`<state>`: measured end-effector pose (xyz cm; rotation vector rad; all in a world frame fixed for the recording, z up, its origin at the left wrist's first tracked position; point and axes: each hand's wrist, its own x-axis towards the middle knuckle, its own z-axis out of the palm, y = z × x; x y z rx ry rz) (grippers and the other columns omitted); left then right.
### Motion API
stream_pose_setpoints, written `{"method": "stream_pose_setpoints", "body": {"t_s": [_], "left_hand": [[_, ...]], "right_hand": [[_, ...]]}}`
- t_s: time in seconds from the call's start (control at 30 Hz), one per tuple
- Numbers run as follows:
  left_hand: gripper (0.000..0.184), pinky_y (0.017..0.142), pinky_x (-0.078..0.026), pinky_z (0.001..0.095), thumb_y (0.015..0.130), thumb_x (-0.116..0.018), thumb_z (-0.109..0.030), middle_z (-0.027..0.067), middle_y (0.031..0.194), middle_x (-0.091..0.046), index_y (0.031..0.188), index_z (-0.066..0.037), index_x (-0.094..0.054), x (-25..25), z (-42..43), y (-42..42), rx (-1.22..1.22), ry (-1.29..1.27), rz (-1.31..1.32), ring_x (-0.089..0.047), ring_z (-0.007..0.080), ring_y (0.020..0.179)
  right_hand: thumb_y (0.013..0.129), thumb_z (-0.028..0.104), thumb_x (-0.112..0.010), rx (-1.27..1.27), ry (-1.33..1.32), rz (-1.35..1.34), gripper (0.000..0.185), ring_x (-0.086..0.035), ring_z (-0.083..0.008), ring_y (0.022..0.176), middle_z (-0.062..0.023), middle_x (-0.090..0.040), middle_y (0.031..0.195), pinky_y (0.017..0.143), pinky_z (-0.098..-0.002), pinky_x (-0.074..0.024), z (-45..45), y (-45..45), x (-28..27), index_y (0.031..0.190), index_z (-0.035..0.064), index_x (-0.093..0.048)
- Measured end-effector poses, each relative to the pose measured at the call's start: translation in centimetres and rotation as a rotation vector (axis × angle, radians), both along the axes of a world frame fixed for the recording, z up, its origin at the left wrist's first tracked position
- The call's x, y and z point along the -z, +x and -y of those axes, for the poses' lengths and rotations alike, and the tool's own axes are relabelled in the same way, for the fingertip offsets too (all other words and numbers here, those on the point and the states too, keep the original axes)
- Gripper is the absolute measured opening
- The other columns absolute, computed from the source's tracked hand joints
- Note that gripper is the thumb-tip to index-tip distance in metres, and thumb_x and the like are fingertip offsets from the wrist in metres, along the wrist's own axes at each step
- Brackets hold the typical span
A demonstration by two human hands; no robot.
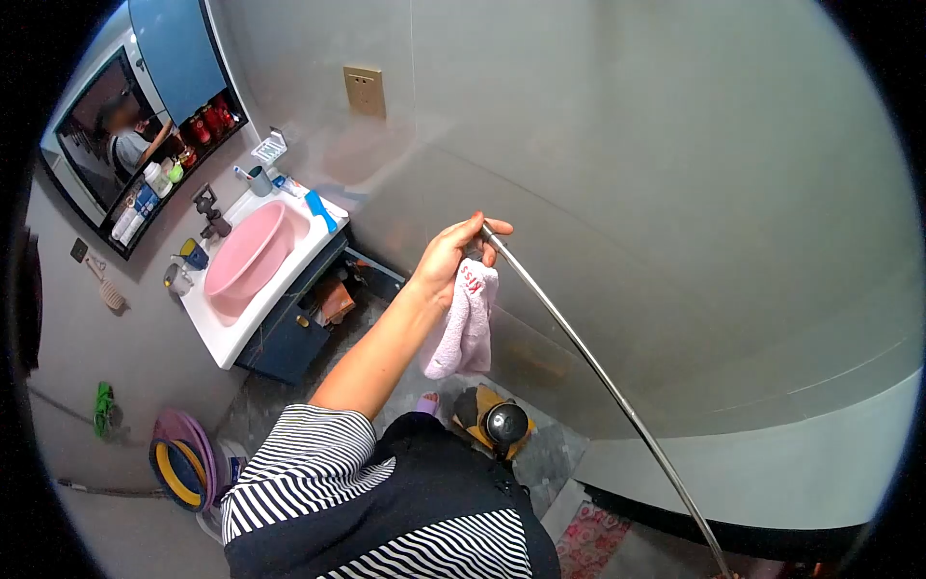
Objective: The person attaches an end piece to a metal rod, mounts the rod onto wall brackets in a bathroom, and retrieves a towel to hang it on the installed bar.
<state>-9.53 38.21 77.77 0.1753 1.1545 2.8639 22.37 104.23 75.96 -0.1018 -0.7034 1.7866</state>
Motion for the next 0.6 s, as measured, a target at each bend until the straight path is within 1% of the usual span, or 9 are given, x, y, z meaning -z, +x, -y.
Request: {"method": "stream_pose_setpoints", "body": {"t_s": [0.13,0.2,0.3,0.4,0.43,0.47,0.5,0.53,0.6], "left_hand": [[0.041,0.037,-0.037,0.0194,0.093,-0.049,-0.033,0.0039,0.056,-0.053,0.106,0.005,-0.058,1.0,-0.4,0.1,-0.082,0.046,0.052,-0.047,0.0079,0.042],[0.041,0.037,-0.036,0.0195,0.092,-0.050,-0.032,0.0034,0.055,-0.053,0.108,0.005,-0.058,1.0,-0.6,0.5,-0.113,0.043,0.092,-0.046,0.0077,0.042],[0.040,0.036,-0.035,0.0197,0.091,-0.053,-0.032,0.0027,0.054,-0.052,0.109,0.004,-0.057,0.8,-0.7,0.9,-0.178,0.059,0.140,-0.046,0.0077,0.042],[0.040,0.036,-0.035,0.0199,0.091,-0.053,-0.031,0.0024,0.053,-0.052,0.110,0.004,-0.057,1.4,-0.6,0.7,-0.271,0.076,0.126,-0.046,0.0084,0.041],[0.040,0.036,-0.035,0.0200,0.092,-0.053,-0.031,0.0024,0.053,-0.052,0.111,0.004,-0.057,1.7,-0.6,0.6,-0.319,0.078,0.112,-0.046,0.0088,0.041],[0.041,0.036,-0.036,0.0205,0.092,-0.051,-0.032,0.0026,0.053,-0.051,0.111,0.004,-0.057,1.4,-0.4,0.9,-0.311,0.074,0.089,-0.046,0.0093,0.041],[0.040,0.037,-0.036,0.0201,0.093,-0.049,-0.032,0.0034,0.053,-0.051,0.107,0.004,-0.059,1.3,-0.1,1.1,-0.303,0.064,0.070,-0.046,0.0095,0.042],[0.040,0.039,-0.036,0.0196,0.094,-0.047,-0.032,0.0041,0.054,-0.051,0.104,0.004,-0.061,1.0,0.4,1.2,-0.289,0.057,0.048,-0.046,0.0096,0.042],[0.045,0.040,-0.037,0.0202,0.095,-0.044,-0.035,0.0041,0.055,-0.052,0.103,0.007,-0.060,0.5,1.2,1.0,-0.273,0.083,0.025,-0.047,0.0095,0.045]], "right_hand": [[0.085,0.031,-0.051,0.049,0.078,0.024,0.025,-0.053,-0.0250,0.063,-0.0077,-0.058,0.069,0.055,-0.0385,-0.0408,0.2,-0.9,-0.3,0.075,0.0082,-0.057],[0.083,0.036,-0.052,0.159,-0.053,0.075,0.029,-0.053,-0.0250,0.063,-0.0075,-0.057,0.067,0.056,-0.0390,-0.0402,0.0,-1.6,-0.6,0.071,0.0098,-0.057],[0.080,0.040,-0.055,0.176,-0.096,0.150,0.031,-0.053,-0.0248,0.063,-0.0073,-0.057,0.066,0.058,-0.0405,-0.0395,-1.2,-2.0,-0.3,0.070,0.0111,-0.057],[0.080,0.043,-0.053,0.055,-0.045,0.155,0.033,-0.052,-0.0223,0.061,-0.0071,-0.056,0.063,0.058,-0.0419,-0.0392,-3.6,-2.3,1.3,0.069,0.0114,-0.057],[0.083,0.032,-0.054,0.154,-0.063,0.240,0.028,-0.056,-0.0244,0.071,-0.0115,-0.060,0.075,0.063,-0.0382,-0.0437,-9.1,-2.3,4.0,0.082,0.0051,-0.060],[0.086,0.022,-0.055,0.266,-0.082,0.324,0.026,-0.060,-0.0265,0.082,-0.0158,-0.063,0.086,0.068,-0.0345,-0.0482,-11.3,-2.0,4.9,0.095,-0.0012,-0.063],[0.084,0.028,-0.052,0.147,-0.097,0.299,0.033,-0.059,-0.0293,0.078,-0.0171,-0.063,0.086,0.064,-0.0349,-0.0479,-13.0,-1.2,5.9,0.092,-0.0015,-0.065],[0.087,0.031,-0.046,0.175,-0.071,0.360,0.040,-0.057,-0.0294,0.071,-0.0165,-0.062,0.082,0.063,-0.0333,-0.0463,-12.0,-1.5,5.0,0.093,-0.0048,-0.063],[0.088,0.028,-0.045,-0.224,0.118,0.053,0.040,-0.055,-0.0271,0.066,-0.0154,-0.061,0.077,0.064,-0.0320,-0.0453,-11.8,-0.6,5.7,0.092,-0.0086,-0.060]]}}
